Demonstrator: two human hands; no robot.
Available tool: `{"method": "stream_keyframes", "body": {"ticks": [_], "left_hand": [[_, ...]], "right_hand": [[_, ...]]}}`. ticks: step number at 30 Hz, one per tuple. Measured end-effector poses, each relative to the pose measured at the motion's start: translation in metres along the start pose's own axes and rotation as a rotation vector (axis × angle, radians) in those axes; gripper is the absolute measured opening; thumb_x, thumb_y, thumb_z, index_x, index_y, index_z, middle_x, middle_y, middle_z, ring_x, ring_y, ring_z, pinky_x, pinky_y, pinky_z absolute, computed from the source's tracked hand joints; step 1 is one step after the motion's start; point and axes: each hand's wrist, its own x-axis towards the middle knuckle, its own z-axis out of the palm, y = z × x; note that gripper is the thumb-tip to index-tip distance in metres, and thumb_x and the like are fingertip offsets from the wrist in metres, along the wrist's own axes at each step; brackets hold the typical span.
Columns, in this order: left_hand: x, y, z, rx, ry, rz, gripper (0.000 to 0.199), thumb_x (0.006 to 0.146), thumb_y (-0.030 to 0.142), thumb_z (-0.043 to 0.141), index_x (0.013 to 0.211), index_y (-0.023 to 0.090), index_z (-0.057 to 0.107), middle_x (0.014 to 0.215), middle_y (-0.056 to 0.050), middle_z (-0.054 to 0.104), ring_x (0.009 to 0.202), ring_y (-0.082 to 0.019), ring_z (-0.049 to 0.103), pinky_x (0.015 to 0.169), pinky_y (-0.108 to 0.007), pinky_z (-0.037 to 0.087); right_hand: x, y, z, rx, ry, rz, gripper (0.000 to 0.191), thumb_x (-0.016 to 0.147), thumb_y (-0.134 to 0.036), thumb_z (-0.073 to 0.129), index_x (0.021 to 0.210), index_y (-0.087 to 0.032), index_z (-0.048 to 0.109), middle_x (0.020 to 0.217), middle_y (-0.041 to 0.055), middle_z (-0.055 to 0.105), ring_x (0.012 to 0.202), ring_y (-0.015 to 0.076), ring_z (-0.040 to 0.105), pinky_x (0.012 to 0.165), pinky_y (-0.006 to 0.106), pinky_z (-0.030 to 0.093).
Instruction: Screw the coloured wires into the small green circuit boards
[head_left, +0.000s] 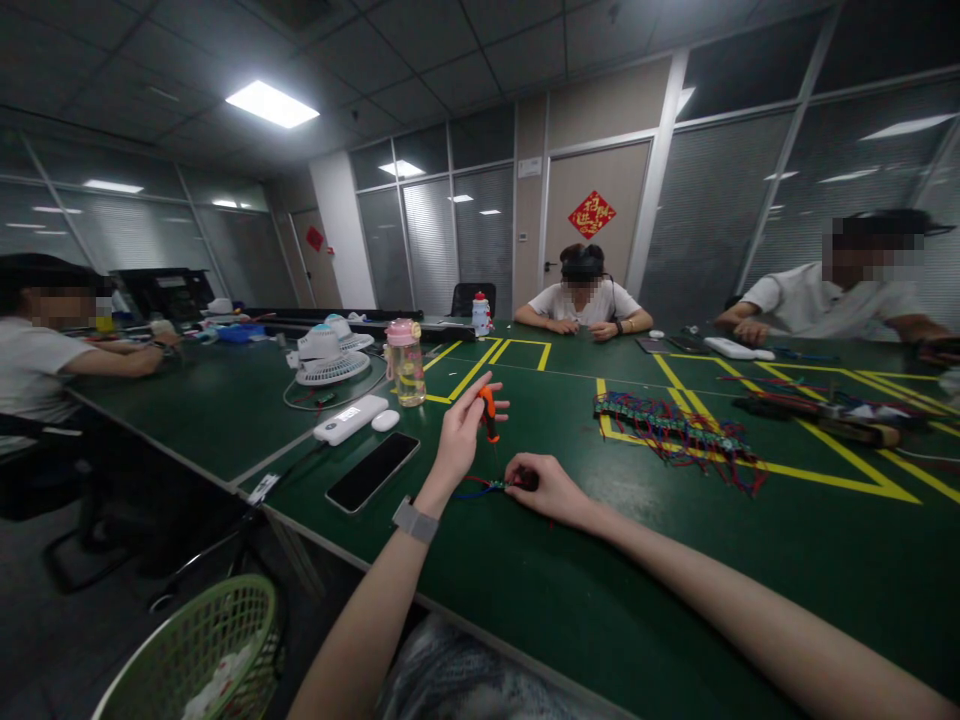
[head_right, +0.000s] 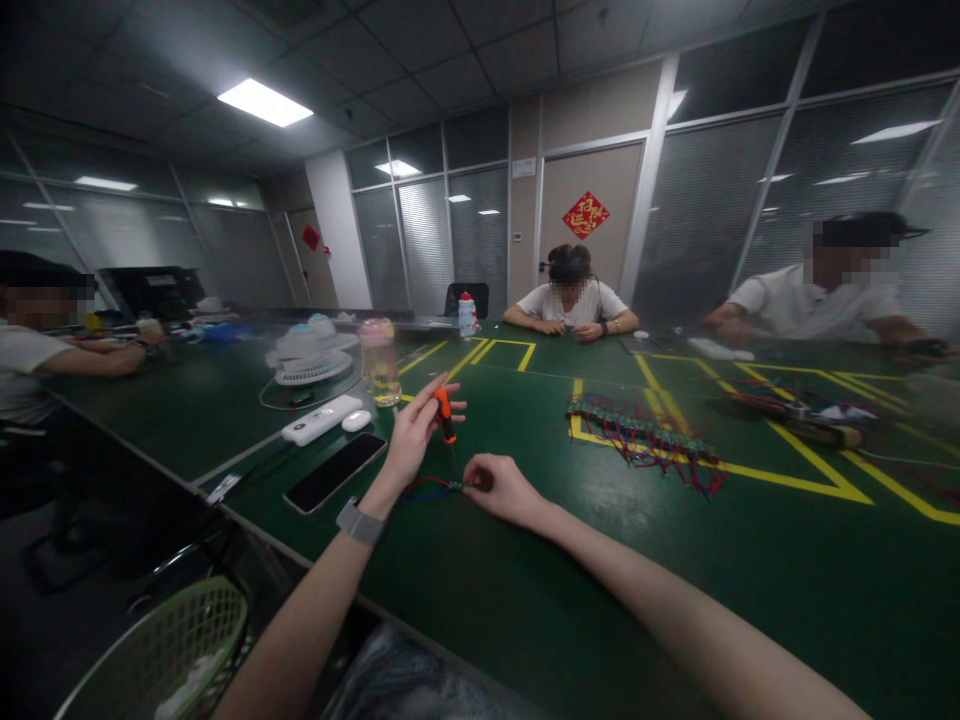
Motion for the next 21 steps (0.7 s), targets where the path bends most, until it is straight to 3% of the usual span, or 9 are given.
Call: {"method": "stream_keyframes", "body": {"ticks": [5,8,12,15,21], "left_hand": [[-0.0004,0.0006,-0.0008,0.104,0.049,0.013,0.034,0.079,0.032,0.063,0.111,0.02,0.061,0.092,-0.003,0.061,0.075,-0.013,0.061,0.068,-0.027,0.054],[-0.0005,0.0007,-0.002,0.225,0.088,0.081,0.026,0.081,0.033,0.06,0.103,0.02,0.065,0.098,-0.004,0.059,0.084,-0.014,0.059,0.072,-0.024,0.052],[-0.0003,0.0002,-0.0014,0.07,0.006,0.022,0.033,0.09,0.035,0.044,0.117,0.021,0.059,0.117,-0.008,0.055,0.093,-0.017,0.06,0.076,-0.029,0.054],[-0.0006,0.0007,0.0,0.0,-0.018,-0.016,0.035,0.089,0.034,0.048,0.119,0.019,0.056,0.107,-0.008,0.06,0.086,-0.016,0.063,0.074,-0.03,0.055],[-0.0008,0.0015,0.0008,0.109,0.039,0.015,0.027,0.082,0.032,0.059,0.106,0.02,0.062,0.088,-0.002,0.061,0.074,-0.011,0.06,0.064,-0.023,0.054]], "right_hand": [[-0.0005,0.0014,0.0007,0.002,-0.004,-0.002,0.007,0.073,-0.013,0.062,0.079,-0.016,0.061,0.072,-0.0002,0.06,0.064,0.012,0.054,0.059,0.022,0.043],[-0.0004,0.0022,0.0011,0.0,0.002,-0.002,0.008,0.072,-0.013,0.062,0.079,-0.016,0.061,0.073,-0.0002,0.061,0.064,0.0119,0.054,0.059,0.022,0.044],[-0.0004,0.0011,0.0004,0.0,0.002,-0.002,0.008,0.072,-0.013,0.062,0.08,-0.016,0.061,0.074,0.0,0.061,0.064,0.0118,0.055,0.06,0.022,0.044],[-0.0007,0.0007,-0.0001,0.018,0.007,-0.002,0.009,0.072,-0.013,0.063,0.08,-0.016,0.061,0.074,0.0001,0.062,0.065,0.0118,0.055,0.06,0.022,0.044],[-0.0009,0.0049,0.0045,0.123,0.031,0.061,0.019,0.071,-0.014,0.064,0.09,-0.016,0.062,0.072,-0.0006,0.062,0.065,0.0116,0.057,0.06,0.022,0.045]]}}
